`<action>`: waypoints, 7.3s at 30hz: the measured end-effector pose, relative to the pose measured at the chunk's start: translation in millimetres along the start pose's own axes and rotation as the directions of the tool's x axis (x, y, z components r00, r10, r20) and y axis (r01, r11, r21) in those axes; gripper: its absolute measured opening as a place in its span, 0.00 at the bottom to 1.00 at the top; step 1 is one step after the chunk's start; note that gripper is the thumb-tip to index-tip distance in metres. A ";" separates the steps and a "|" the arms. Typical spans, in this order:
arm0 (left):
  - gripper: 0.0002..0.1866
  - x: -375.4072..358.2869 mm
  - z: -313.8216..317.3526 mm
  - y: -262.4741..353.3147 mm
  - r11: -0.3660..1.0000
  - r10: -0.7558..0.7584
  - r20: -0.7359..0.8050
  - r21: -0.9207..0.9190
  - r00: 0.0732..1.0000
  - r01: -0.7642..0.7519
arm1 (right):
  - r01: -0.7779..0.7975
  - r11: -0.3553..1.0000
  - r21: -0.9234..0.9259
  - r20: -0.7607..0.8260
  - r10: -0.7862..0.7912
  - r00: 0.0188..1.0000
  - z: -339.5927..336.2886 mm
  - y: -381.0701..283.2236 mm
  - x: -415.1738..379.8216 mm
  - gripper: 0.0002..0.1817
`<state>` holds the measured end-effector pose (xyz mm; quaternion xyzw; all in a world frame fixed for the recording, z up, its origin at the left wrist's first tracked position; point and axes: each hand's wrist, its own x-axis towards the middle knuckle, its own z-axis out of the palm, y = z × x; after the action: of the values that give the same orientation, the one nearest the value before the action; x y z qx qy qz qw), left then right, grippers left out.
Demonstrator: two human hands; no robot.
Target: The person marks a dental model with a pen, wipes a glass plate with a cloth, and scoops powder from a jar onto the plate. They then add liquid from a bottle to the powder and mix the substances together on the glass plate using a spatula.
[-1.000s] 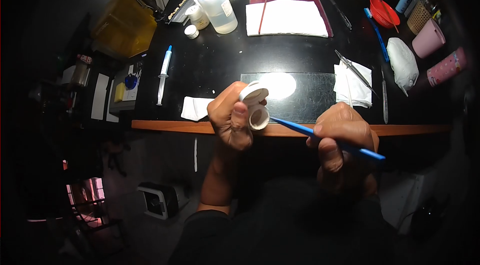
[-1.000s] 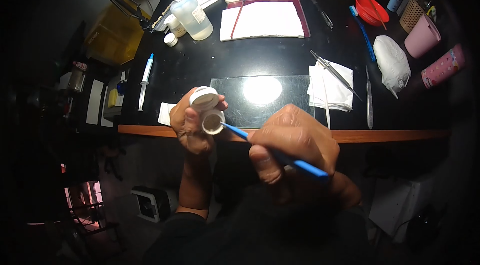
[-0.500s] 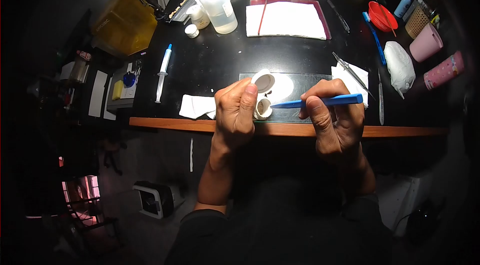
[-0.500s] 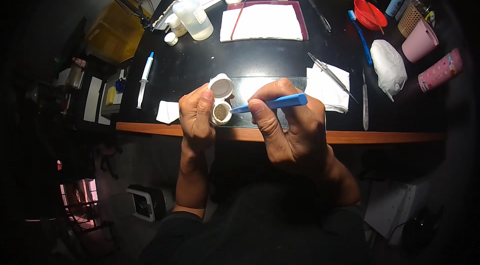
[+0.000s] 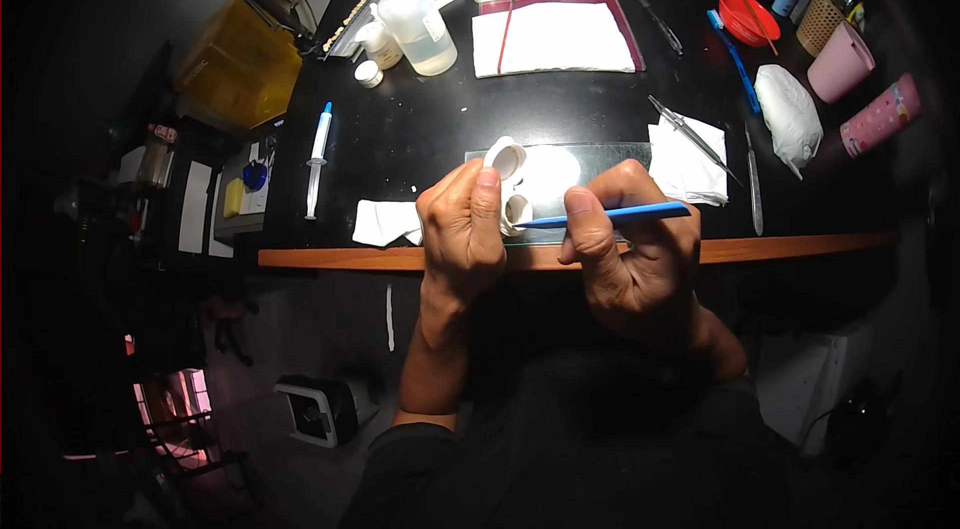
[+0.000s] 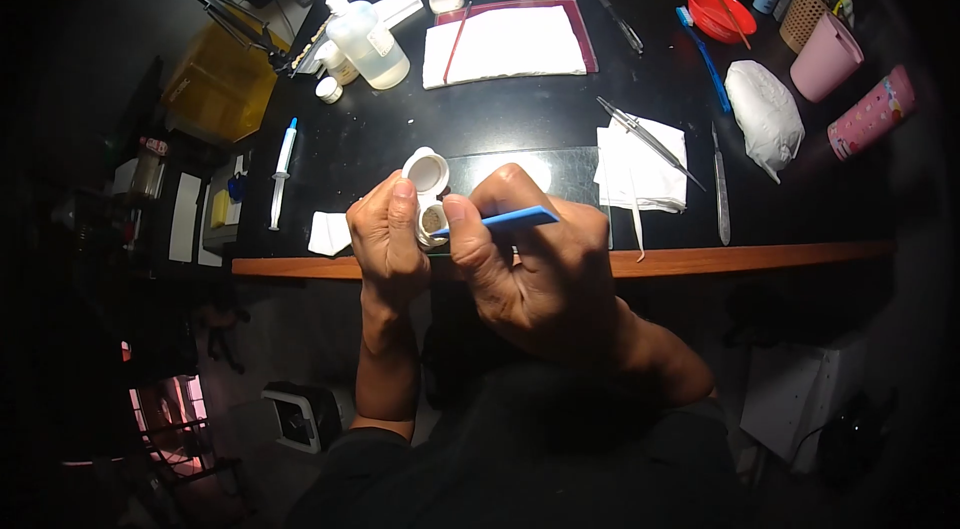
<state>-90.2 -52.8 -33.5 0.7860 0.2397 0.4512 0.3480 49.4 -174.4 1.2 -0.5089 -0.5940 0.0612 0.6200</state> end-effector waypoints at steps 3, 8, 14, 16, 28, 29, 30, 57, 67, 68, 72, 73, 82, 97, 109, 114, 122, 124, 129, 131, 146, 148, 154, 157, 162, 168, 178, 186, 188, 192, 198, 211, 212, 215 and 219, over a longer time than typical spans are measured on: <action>0.21 -0.3 -2.1 0.8 1.000 -0.022 0.011 -0.012 1.000 0.022 | 0.001 1.000 0.005 0.005 -0.001 1.000 2.0 1.9 3.3 0.04; 0.21 -1.8 -3.2 -7.9 1.000 -0.010 0.021 -0.018 1.000 0.010 | -0.075 0.994 0.080 -0.028 0.078 0.997 3.6 4.5 7.1 0.08; 0.20 -2.9 -1.2 -8.7 0.998 -0.017 -0.003 -0.062 1.000 0.017 | -0.185 0.977 0.104 -0.025 0.188 0.982 -5.5 3.5 2.5 0.08; 0.25 -5.8 -6.8 -9.1 0.997 -0.075 0.051 -0.021 0.996 0.076 | -0.091 0.993 0.079 -0.009 0.092 0.996 -6.8 5.9 2.1 0.06; 0.29 -12.4 -6.9 -14.5 0.965 0.031 0.030 -0.260 0.999 -0.022 | 0.048 0.998 0.039 0.095 -0.052 0.994 3.5 3.8 -1.5 0.01; 0.29 -11.7 -7.1 -12.8 0.967 0.036 0.033 -0.253 0.999 -0.026 | 0.034 0.998 0.045 0.089 -0.038 0.995 5.0 4.5 -2.9 0.01; 0.29 -11.0 -6.7 -11.6 0.968 0.042 0.034 -0.247 0.999 -0.032 | 0.022 0.999 0.050 0.084 -0.026 0.996 6.3 5.4 -4.0 0.01; 0.27 -13.8 -8.8 -21.3 0.979 -0.198 0.027 -0.049 0.980 0.200 | -0.409 0.821 0.399 -0.137 0.494 0.859 -14.4 12.1 -26.7 0.09; 0.24 -12.2 -0.9 -20.0 0.975 -0.163 -0.062 -0.162 0.985 0.151 | -0.451 0.839 0.305 -0.228 0.524 0.821 -25.1 7.7 -55.7 0.06; 0.24 -11.9 0.8 -19.2 0.974 -0.166 -0.067 -0.169 0.984 0.152 | -0.441 0.854 0.276 -0.230 0.505 0.832 -24.1 9.5 -58.2 0.06; 0.25 -13.1 -6.0 -20.4 0.975 -0.189 -0.004 -0.116 0.982 0.187 | -0.414 0.892 0.184 -0.214 0.447 0.868 -20.5 16.7 -67.3 0.06; 0.27 -14.8 -9.5 -21.5 0.976 -0.202 0.032 -0.080 0.979 0.204 | -0.398 0.903 0.160 -0.205 0.425 0.882 -19.6 17.7 -68.9 0.05; 0.27 -16.6 -10.4 -27.4 0.979 -0.199 0.045 -0.039 0.979 0.201 | -0.025 0.986 -0.164 -0.002 0.025 1.000 -31.3 26.1 -68.7 0.10; 0.27 -14.5 -9.9 -20.9 0.982 -0.184 0.039 -0.046 0.982 0.185 | 0.012 0.984 -0.177 -0.037 -0.019 0.999 -30.0 28.2 -71.0 0.11; 0.27 -14.3 -10.3 -19.3 0.977 -0.195 0.056 -0.075 0.979 0.199 | 0.119 0.963 -0.241 0.064 -0.106 0.992 -38.0 30.1 -76.8 0.15; 0.27 -13.2 -8.7 -20.1 0.980 -0.178 0.045 -0.086 0.983 0.182 | 0.165 0.954 -0.250 0.110 -0.142 0.984 -42.1 31.4 -77.3 0.18; 0.27 -14.7 -9.4 -22.3 0.980 -0.178 0.055 -0.084 0.982 0.183 | 0.116 0.961 -0.249 0.054 -0.106 0.993 -43.6 30.0 -76.6 0.17; 0.27 -15.7 -10.0 -22.9 0.978 -0.182 0.059 -0.094 0.981 0.187 | 0.082 0.968 -0.238 0.012 -0.081 0.997 -42.9 28.1 -74.3 0.16; 0.28 -15.9 -11.6 -27.9 0.984 -0.149 0.076 -0.085 0.986 0.156 | 0.021 0.977 -0.210 -0.005 -0.022 1.000 -40.9 25.6 -72.3 0.12; 0.28 -16.4 -11.8 -27.4 0.984 -0.153 0.078 -0.083 0.985 0.160 | 0.051 0.972 -0.229 0.030 -0.045 0.999 -41.3 26.2 -70.5 0.12; 0.28 -16.2 -10.6 -24.6 0.980 -0.167 0.074 -0.096 0.983 0.173 | 0.091 0.956 -0.280 0.061 -0.077 0.995 -45.4 26.7 -71.6 0.12; 0.28 -15.0 -10.3 -21.3 0.981 -0.157 0.068 -0.107 0.985 0.164 | 0.081 0.960 -0.267 0.053 -0.069 0.996 -44.7 26.4 -71.8 0.13; 0.28 -14.8 -10.3 -20.2 0.982 -0.159 0.066 -0.092 0.985 0.165 | 0.055 0.960 -0.276 0.003 -0.057 0.998 -41.1 27.4 -75.7 0.17; 0.28 -14.9 -10.4 -20.9 0.984 -0.156 0.064 -0.082 0.986 0.161 | 0.064 0.959 -0.278 0.020 -0.060 0.998 -41.4 29.0 -76.3 0.18; 0.27 -14.4 -10.7 -21.5 0.986 -0.143 0.070 -0.079 0.987 0.149 | 0.066 0.960 -0.272 0.060 -0.052 0.997 -45.4 31.2 -78.5 0.21; 0.21 -12.6 -4.9 -19.2 0.983 -0.115 0.017 -0.141 0.993 0.116 | 0.088 0.961 -0.261 0.059 -0.075 0.995 -46.0 34.3 -80.8 0.21; 0.28 -20.6 -14.0 -35.1 0.983 -0.107 0.085 -0.142 0.991 0.119 | -0.009 0.974 -0.227 -0.006 0.007 1.000 -42.6 24.2 -73.1 0.14; 0.28 -19.3 -12.8 -29.9 0.983 -0.122 0.088 -0.127 0.989 0.132 | -0.012 0.973 -0.231 0.000 0.013 1.000 -43.5 27.9 -76.3 0.17; 0.29 -18.7 -12.1 -30.5 0.984 -0.119 0.083 -0.124 0.989 0.128 | 0.005 0.973 -0.231 0.026 0.001 1.000 -45.6 27.6 -75.4 0.18; 0.29 -18.0 -13.2 -27.8 0.984 -0.116 0.091 -0.122 0.989 0.127 | 0.017 0.974 -0.227 0.054 -0.005 0.999 -47.0 28.1 -75.1 0.18; 0.29 -17.2 -13.0 -23.6 0.983 -0.137 0.096 -0.113 0.986 0.148 | -0.033 0.974 -0.224 -0.028 0.028 0.999 -41.8 26.0 -76.6 0.14; 0.33 -24.5 -11.0 -25.1 0.934 -0.064 0.045 -0.349 0.997 0.076 | -0.251 0.963 0.098 -0.087 0.260 0.962 -48.1 11.3 -64.4 0.10; 0.33 -24.2 -10.7 -23.2 0.920 -0.079 0.033 -0.382 0.996 0.086 | -0.270 0.950 0.158 -0.100 0.288 0.953 -47.1 9.5 -62.6 0.09; 0.32 -22.0 -11.9 -24.0 0.915 -0.087 0.062 -0.389 0.994 0.105 | -0.298 0.909 0.291 -0.110 0.341 0.934 -44.2 5.3 -55.6 0.08; 0.30 -22.4 -13.6 -31.3 0.958 -0.097 0.064 -0.263 0.993 0.110 | -0.260 0.938 0.228 -0.059 0.280 0.958 -46.6 2.0 -46.6 0.07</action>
<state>-114.8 -43.7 -64.8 0.7297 0.2088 0.4404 0.4796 74.4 -231.2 -21.2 -0.5168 -0.4796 0.1872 0.6840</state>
